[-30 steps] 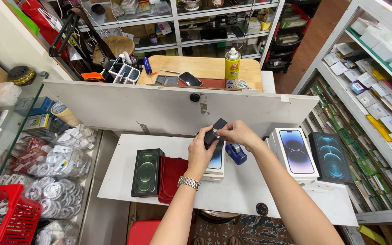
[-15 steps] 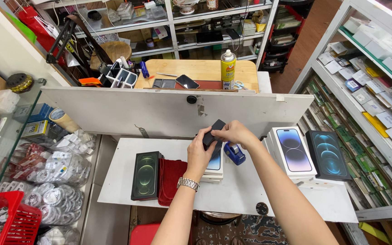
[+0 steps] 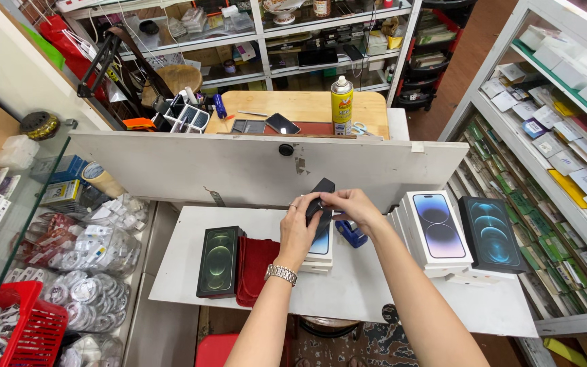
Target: The person tapes the edges of several iPhone boxes using a handheld tape dispenser, then wipes a glass shelf with a red cloth. They place the taped boxes onto the shelf, arranging them in neat stacks.
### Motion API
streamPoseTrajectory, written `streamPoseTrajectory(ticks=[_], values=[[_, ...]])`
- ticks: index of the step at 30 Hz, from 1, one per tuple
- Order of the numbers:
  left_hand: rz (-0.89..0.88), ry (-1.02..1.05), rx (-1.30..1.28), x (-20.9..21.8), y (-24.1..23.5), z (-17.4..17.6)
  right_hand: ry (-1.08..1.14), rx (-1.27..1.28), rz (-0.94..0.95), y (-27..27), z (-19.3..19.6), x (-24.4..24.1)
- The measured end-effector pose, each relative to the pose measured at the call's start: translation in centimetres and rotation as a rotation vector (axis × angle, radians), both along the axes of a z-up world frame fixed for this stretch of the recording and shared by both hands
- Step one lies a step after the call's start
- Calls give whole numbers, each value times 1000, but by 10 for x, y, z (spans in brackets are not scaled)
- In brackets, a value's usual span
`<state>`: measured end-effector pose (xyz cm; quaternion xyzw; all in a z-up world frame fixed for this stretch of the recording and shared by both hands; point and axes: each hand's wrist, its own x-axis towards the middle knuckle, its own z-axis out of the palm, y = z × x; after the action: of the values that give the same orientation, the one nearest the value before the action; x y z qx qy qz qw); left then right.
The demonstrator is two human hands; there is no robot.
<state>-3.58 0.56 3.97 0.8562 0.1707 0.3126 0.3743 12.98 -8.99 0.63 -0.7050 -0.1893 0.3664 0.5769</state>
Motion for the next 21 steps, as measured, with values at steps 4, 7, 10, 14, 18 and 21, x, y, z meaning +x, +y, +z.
streamPoseTrajectory(ticks=[4,7,10,14,18,21], values=[[-5,-97,39,-1,1,-5,89,87,32,-2,-5,-6],[-19,-66,41,1,1,-4,79,70,-29,-6,-5,-7],[14,-58,-37,0,2,0,43,-141,-162,-15,-8,-23],[-12,-3,-35,-9,7,7,-495,177,-317,-23,-11,-67],[-51,23,-36,-10,9,7,-895,153,-206,-11,-12,-108],[-59,14,-32,-9,9,4,-1040,15,-163,3,-11,-119]])
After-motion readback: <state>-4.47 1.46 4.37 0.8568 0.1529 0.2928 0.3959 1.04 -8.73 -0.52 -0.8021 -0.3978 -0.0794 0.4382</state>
